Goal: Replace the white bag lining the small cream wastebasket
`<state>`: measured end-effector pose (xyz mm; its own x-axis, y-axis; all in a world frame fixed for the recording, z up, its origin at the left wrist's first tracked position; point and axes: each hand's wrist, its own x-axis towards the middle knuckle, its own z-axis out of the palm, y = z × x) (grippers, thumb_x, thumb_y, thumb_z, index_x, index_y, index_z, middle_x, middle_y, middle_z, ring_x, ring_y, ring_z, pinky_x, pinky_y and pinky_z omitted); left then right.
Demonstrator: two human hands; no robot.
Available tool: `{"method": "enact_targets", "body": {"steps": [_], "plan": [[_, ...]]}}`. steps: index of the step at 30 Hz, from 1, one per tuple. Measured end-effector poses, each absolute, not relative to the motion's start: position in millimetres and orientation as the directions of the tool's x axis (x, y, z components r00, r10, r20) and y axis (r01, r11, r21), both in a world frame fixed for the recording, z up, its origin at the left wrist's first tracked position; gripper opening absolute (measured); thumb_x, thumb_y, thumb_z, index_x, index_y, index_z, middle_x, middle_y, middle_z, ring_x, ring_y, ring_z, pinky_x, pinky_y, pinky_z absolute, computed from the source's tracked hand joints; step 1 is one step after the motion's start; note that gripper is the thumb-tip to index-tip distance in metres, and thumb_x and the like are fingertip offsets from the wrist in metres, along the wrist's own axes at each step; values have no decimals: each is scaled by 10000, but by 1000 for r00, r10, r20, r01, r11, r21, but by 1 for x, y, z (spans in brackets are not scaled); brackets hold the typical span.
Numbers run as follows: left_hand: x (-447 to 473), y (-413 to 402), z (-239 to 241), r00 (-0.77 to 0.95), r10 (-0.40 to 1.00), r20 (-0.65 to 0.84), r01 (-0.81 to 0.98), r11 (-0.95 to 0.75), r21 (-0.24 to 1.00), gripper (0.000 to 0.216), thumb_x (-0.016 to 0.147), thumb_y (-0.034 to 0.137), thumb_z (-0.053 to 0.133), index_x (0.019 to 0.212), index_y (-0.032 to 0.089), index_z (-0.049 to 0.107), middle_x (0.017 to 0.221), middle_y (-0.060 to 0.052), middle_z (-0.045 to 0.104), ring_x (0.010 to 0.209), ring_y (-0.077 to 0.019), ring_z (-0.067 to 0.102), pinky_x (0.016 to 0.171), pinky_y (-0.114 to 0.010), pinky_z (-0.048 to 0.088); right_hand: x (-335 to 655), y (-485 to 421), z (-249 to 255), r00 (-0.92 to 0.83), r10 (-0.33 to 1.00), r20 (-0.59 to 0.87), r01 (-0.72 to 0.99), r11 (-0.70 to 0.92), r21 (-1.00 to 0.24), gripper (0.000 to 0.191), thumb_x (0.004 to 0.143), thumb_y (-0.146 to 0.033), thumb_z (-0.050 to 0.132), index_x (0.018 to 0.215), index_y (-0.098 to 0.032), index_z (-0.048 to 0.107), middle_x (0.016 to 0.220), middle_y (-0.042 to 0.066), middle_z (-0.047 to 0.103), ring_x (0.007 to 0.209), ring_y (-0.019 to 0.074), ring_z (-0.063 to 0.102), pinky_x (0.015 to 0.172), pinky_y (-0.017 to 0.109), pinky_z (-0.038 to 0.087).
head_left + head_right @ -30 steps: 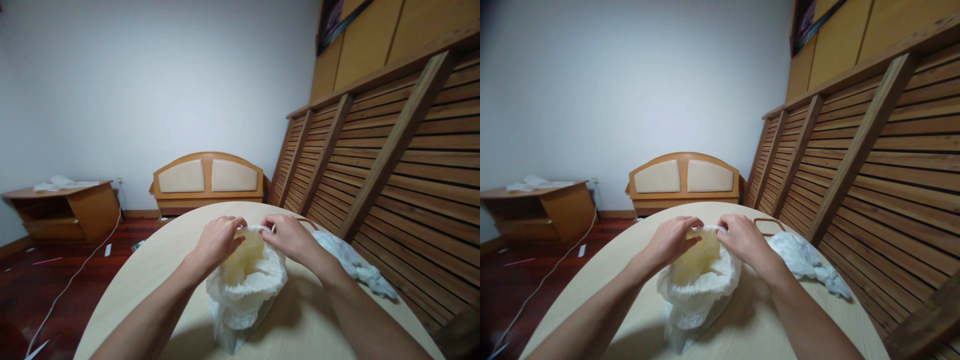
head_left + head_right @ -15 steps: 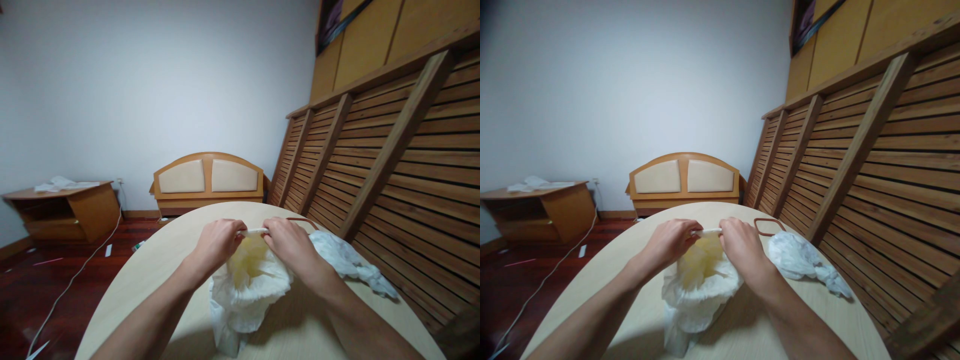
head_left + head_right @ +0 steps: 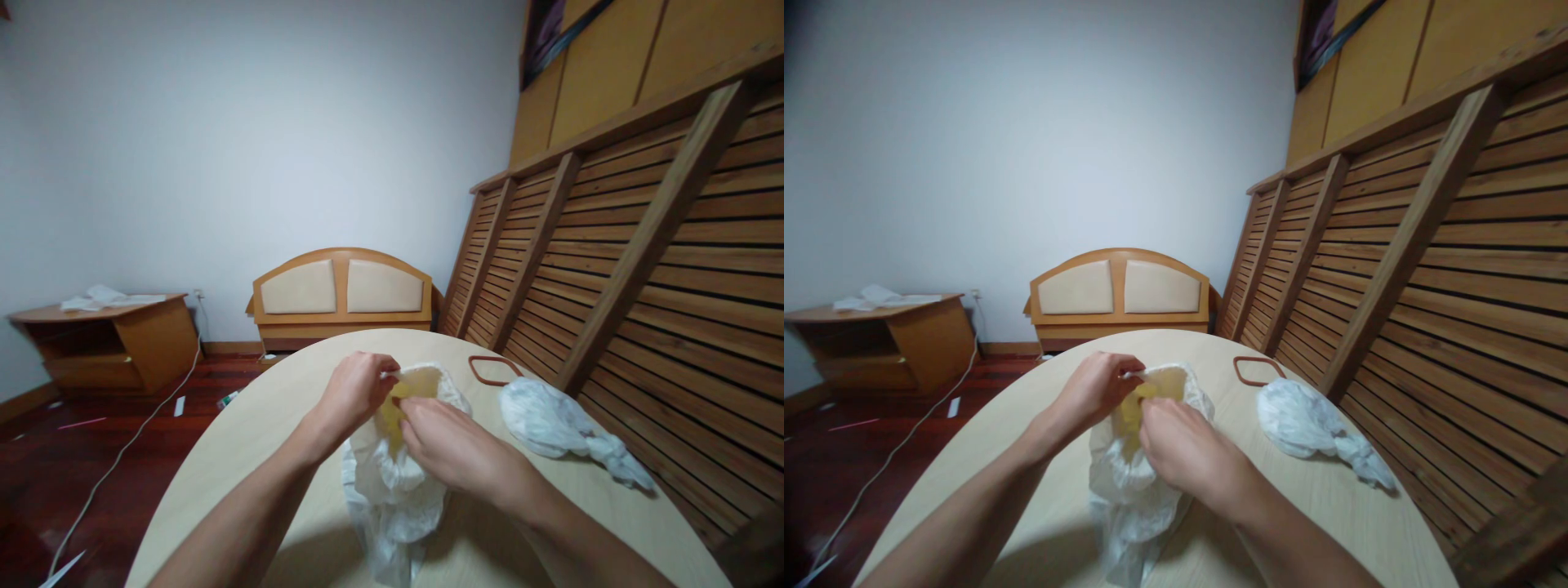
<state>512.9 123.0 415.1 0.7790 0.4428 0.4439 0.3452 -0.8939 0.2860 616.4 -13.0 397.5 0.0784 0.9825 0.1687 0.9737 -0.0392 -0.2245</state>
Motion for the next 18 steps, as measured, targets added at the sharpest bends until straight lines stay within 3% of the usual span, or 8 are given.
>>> {"method": "enact_targets", "body": {"steps": [4, 9, 13, 18], "plan": [[519, 116, 412, 739, 396, 545, 265, -915, 305, 191, 825, 112, 618, 941, 194, 745, 905, -51, 773, 810, -187, 703, 730, -257, 499, 629, -2, 389, -42, 998, 50, 950, 56, -308, 251, 910, -170, 402, 871, -147, 649, 864, 119, 726, 728, 194, 646, 659, 295, 465], [523, 111, 408, 700, 330, 633, 219, -943, 250, 193, 836, 74, 611, 942, 198, 714, 911, -42, 739, 795, -166, 675, 729, -245, 492, 644, 9, 383, -117, 991, 60, 891, 132, -434, 289, 851, -116, 447, 1078, -149, 622, 1035, 109, 720, 857, 183, 647, 780, 283, 501], [524, 110, 406, 695, 344, 631, 268, -939, 217, 193, 845, 68, 607, 950, 191, 712, 915, -52, 729, 794, -174, 671, 711, -252, 489, 644, 9, 385, -36, 996, 80, 939, 61, -339, 292, 834, -83, 449, 1057, -126, 632, 1010, 126, 717, 853, 191, 649, 787, 284, 493], [525, 110, 404, 698, 323, 639, 247, -946, 208, 190, 851, 70, 604, 940, 195, 716, 893, -45, 726, 775, -161, 665, 706, -245, 493, 645, 9, 380, 19, 988, 155, 974, 16, -224, 237, 887, -180, 475, 1009, -167, 678, 959, 104, 731, 858, 216, 659, 790, 302, 483]]}}
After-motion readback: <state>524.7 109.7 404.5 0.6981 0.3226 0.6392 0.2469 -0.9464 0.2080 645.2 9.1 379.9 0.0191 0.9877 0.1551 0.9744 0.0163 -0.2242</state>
